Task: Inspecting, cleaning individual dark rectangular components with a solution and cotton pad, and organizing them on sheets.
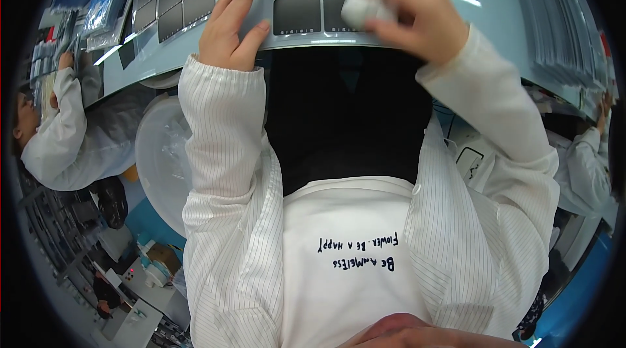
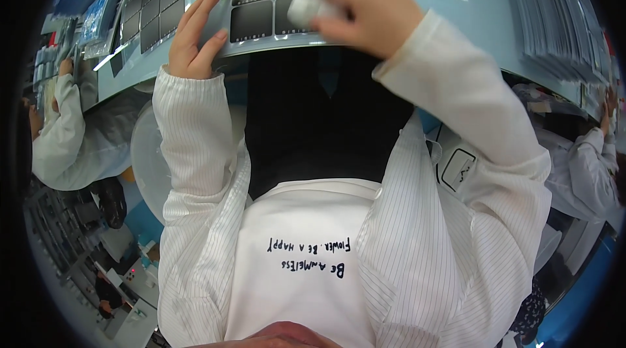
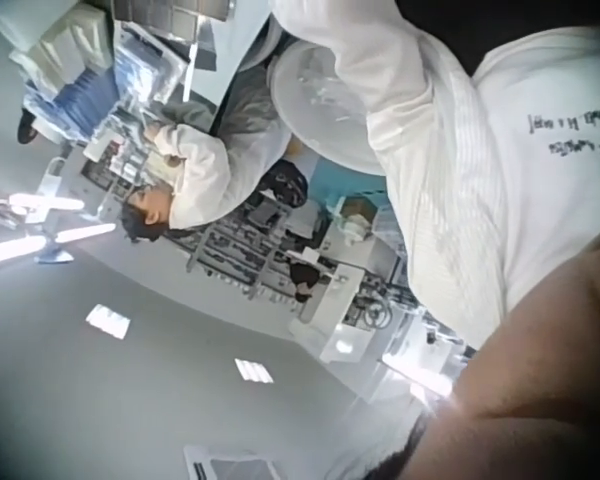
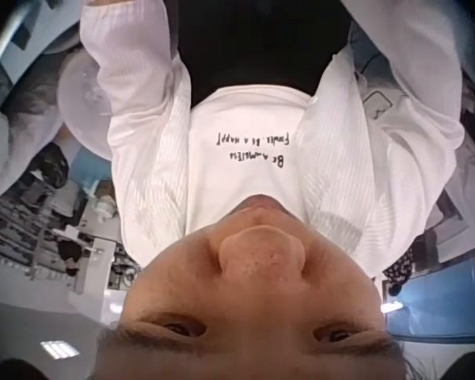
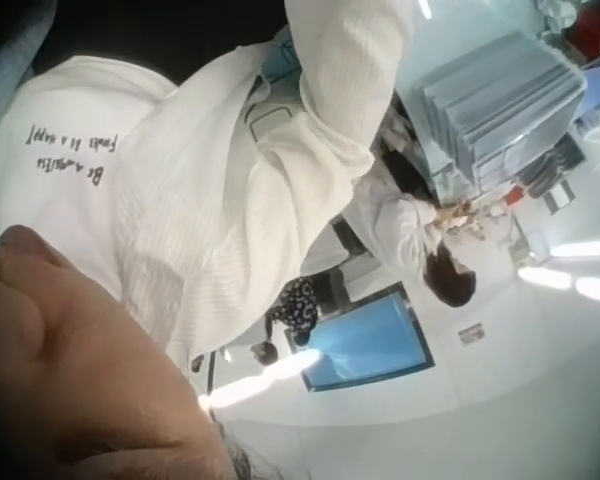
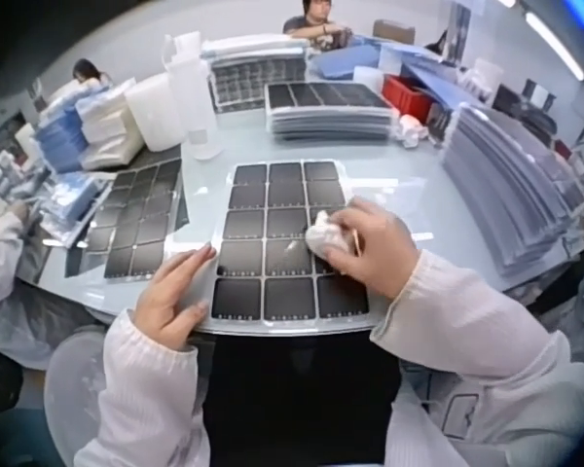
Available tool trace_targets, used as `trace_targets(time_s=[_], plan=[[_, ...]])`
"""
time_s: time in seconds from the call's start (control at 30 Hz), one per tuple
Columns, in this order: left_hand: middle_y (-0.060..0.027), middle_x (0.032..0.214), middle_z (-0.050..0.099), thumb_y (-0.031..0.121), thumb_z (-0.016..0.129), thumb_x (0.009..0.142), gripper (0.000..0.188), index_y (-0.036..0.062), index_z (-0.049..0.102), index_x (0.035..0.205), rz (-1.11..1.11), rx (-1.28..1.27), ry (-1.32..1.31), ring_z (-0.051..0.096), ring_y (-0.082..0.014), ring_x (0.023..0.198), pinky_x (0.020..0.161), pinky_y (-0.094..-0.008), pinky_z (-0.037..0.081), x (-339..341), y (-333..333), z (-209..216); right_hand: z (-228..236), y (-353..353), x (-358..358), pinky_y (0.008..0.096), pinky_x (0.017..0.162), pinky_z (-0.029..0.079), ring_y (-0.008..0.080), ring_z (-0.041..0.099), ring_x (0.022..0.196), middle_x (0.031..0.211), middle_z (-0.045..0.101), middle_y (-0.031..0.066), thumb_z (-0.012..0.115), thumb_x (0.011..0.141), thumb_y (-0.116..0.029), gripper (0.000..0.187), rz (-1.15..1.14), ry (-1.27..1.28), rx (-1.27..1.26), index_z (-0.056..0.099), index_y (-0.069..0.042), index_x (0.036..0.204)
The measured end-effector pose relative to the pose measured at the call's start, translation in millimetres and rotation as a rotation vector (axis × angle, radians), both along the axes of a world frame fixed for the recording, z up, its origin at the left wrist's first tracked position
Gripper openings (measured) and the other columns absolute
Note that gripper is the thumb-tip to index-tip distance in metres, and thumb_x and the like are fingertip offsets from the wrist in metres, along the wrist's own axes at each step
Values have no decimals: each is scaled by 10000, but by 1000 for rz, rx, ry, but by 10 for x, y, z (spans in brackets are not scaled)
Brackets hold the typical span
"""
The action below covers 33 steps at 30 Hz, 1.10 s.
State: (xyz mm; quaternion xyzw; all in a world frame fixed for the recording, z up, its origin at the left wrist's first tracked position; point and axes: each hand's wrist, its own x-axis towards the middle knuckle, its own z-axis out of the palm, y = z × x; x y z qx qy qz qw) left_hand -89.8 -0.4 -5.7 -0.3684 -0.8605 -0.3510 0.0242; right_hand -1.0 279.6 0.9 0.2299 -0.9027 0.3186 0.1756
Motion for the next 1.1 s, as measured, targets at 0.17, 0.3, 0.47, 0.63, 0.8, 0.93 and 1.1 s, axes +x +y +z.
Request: trace_targets(time_s=[0.17, 0.3, 0.47, 0.63, 0.8, 0.93, 1.1], plan=[[-107, 1327, 526, 80, 560, 774, 571, 165, 510, 1337, 0, 37, 8, 448, -300, 1270, 1043, -407, 376, -21, -7, 16, 358, 208, -19, 262, 569, 430, 158, 557, 663, 861, 566, 82, 711, 738, -131, 293, -28, -201, -58, 636, -15, 996], [-111, 1320, 532, 71, 550, 753, 583, 142, 514, 1330, 10, 26, -21, 440, -305, 1276, 1050, -406, 363, 4, 2, 55, 37, 251, 22, 241, 570, 443, 130, 535, 626, 862, 567, 46, 730, 700, -95, 334, -82, -29, -14, 631, -38, 1014], [-110, 1307, 548, 71, 534, 735, 587, 80, 510, 1322, -12, 27, -41, 423, -315, 1287, 1056, -408, 350, 52, -26, 141, 240, 163, -75, 264, 541, 463, 136, 621, 689, 843, 587, 53, 725, 729, -131, 299, 179, -186, -28, 638, -24, 994], [-114, 1314, 542, 50, 534, 707, 603, 36, 505, 1309, -57, -31, 6, 425, -344, 1277, 1050, -408, 354, 65, 101, 242, 45, 941, -526, 262, 519, 441, 164, 563, 616, 831, 580, 80, 707, 743, -146, 348, -377, 35, 71, 617, 1, 1045], [-132, 1310, 539, 37, 538, 694, 604, 9, 501, 1296, -48, -87, -4, 438, -367, 1256, 1033, -410, 371, 147, 93, 354, 313, 27, 7, 328, 550, 513, 249, 621, 692, 880, 579, 89, 728, 644, -105, 355, 257, -158, 110, 630, -65, 983], [-137, 1296, 549, 39, 524, 703, 593, 6, 495, 1295, -48, -98, 10, 454, -387, 1233, 1023, -418, 382, 192, 167, 452, 278, 624, -521, 277, 586, 477, 196, 599, 660, 853, 581, 69, 726, 693, -133, 341, -33, -46, -28, 630, -43, 1007], [-163, 1287, 551, 37, 521, 711, 575, -7, 498, 1284, -78, -105, -1, 451, -401, 1231, 1026, -429, 378, 204, 219, 457, 235, 708, -639, 286, 571, 466, 189, 574, 648, 853, 570, 86, 700, 742, -176, 334, -303, 37, 58, 598, -20, 1019]])
